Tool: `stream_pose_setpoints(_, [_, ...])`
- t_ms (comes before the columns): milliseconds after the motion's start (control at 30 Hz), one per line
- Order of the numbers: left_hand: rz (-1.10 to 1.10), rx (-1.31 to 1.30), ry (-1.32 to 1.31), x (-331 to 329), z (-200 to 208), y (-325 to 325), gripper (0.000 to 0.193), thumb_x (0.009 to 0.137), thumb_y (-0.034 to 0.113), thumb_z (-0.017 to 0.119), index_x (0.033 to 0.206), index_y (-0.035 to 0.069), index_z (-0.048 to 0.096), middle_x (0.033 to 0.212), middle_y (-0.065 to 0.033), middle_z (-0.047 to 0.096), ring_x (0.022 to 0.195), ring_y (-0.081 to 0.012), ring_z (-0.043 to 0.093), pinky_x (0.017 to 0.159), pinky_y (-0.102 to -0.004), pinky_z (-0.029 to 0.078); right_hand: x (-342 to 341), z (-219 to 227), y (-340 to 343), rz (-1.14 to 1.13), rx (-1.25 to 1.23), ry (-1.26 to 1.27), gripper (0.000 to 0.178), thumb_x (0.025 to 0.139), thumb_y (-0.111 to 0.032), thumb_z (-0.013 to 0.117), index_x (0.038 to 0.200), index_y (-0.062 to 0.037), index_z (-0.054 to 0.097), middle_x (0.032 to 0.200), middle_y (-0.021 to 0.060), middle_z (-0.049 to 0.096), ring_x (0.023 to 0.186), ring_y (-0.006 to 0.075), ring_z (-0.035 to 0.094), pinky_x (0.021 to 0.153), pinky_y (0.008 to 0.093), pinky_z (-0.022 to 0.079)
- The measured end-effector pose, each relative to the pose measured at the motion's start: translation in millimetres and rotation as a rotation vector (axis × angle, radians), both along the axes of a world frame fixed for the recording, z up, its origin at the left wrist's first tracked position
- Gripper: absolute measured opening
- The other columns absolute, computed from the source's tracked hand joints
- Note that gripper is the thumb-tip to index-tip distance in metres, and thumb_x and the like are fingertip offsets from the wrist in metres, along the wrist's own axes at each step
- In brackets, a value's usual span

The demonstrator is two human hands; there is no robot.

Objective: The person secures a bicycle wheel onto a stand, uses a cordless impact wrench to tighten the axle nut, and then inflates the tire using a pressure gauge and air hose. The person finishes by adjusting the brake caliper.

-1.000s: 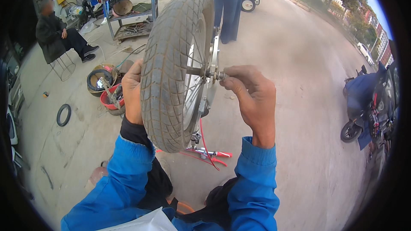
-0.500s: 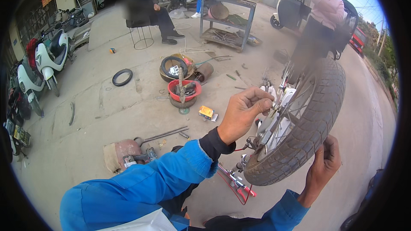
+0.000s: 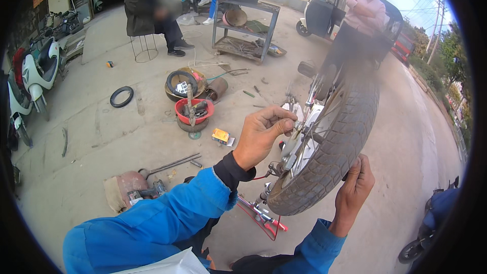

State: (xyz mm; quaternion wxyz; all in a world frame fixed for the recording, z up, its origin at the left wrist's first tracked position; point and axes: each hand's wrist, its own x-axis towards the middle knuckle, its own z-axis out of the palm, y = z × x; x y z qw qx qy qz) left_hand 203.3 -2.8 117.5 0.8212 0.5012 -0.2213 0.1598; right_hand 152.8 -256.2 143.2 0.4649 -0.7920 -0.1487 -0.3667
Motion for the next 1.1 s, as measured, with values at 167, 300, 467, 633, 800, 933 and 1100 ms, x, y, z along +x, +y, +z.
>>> stream_pose_setpoints(167, [-0.007, -0.017, 0.019, -3.2, 2.7, -0.6, 0.020, 0.104, 0.012, 0.075, 0.117, -0.003, 0.072, 0.102, -0.0045, 0.075, 0.090, -0.0081, 0.066, 0.081, -0.0266, 0.055, -7.0, 9.8, 7.1, 0.098, 0.200, 0.072, 0.028, 0.113, -0.024, 0.063, 0.108, 0.0027, 0.070, 0.077, -0.0001, 0.058, 0.069, 0.0087, 0.050, 0.062, 0.0253, 0.040])
stream_pose_setpoints(300, [-0.012, -0.022, 0.058, -2.7, 1.4, -1.2, 0.023, 0.105, 0.015, 0.074, 0.119, -0.002, 0.071, 0.101, -0.0045, 0.075, 0.091, -0.0086, 0.066, 0.082, -0.0268, 0.055, -12.7, 16.8, 4.6, 0.212, 0.279, 0.149, 0.024, 0.107, -0.019, 0.071, 0.111, 0.0037, 0.071, 0.085, 0.0028, 0.066, 0.073, 0.0104, 0.057, 0.067, 0.0259, 0.047])
stream_pose_setpoints(467, [-0.020, 0.001, 0.034, -0.7, 1.2, 0.3, 0.023, 0.106, 0.016, 0.072, 0.117, -0.004, 0.071, 0.097, -0.0043, 0.073, 0.088, -0.0104, 0.065, 0.083, -0.0268, 0.054, -17.3, 20.6, 7.2, 0.154, 0.313, 0.181, 0.018, 0.098, -0.005, 0.077, 0.113, 0.0030, 0.071, 0.093, 0.0040, 0.070, 0.081, 0.0127, 0.063, 0.073, 0.0280, 0.052])
stream_pose_setpoints(633, [0.082, 0.004, 0.044, -4.1, 2.1, -5.4, 0.024, 0.106, 0.018, 0.073, 0.116, -0.004, 0.073, 0.100, -0.0047, 0.074, 0.092, -0.0117, 0.065, 0.087, -0.0275, 0.053, -16.3, 18.8, 3.2, 0.229, 0.351, 0.157, 0.024, 0.093, 0.008, 0.075, 0.116, 0.0025, 0.073, 0.112, 0.0063, 0.072, 0.101, 0.0148, 0.068, 0.090, 0.0290, 0.056])
stream_pose_setpoints(800, [0.070, 0.010, 0.056, -2.8, 2.9, -8.8, 0.027, 0.106, 0.019, 0.074, 0.117, -0.005, 0.073, 0.100, -0.0061, 0.075, 0.090, -0.0129, 0.064, 0.086, -0.0288, 0.052, -12.4, 13.4, -1.9, 0.219, 0.286, 0.088, 0.021, 0.094, 0.008, 0.075, 0.115, 0.0049, 0.074, 0.106, 0.0074, 0.076, 0.096, 0.0150, 0.071, 0.087, 0.0296, 0.058])
stream_pose_setpoints(933, [0.081, 0.000, 0.021, -6.1, 4.1, -8.0, 0.028, 0.106, 0.020, 0.074, 0.118, -0.005, 0.073, 0.100, -0.0062, 0.075, 0.092, -0.0128, 0.065, 0.086, -0.0282, 0.051, -12.0, 14.8, 0.3, 0.242, 0.335, 0.121, 0.022, 0.094, 0.006, 0.075, 0.116, 0.0054, 0.075, 0.103, 0.0078, 0.077, 0.089, 0.0144, 0.069, 0.080, 0.0290, 0.058])
stream_pose_setpoints(1100, [0.116, 0.075, -0.022, -9.0, 5.1, -7.1, 0.028, 0.106, 0.021, 0.074, 0.119, -0.004, 0.073, 0.101, -0.0059, 0.074, 0.092, -0.0124, 0.065, 0.085, -0.0269, 0.051, -11.9, 17.2, -0.1, 0.241, 0.299, 0.135, 0.020, 0.097, 0.001, 0.074, 0.116, 0.0062, 0.076, 0.099, 0.0072, 0.076, 0.083, 0.0133, 0.066, 0.073, 0.0292, 0.055])
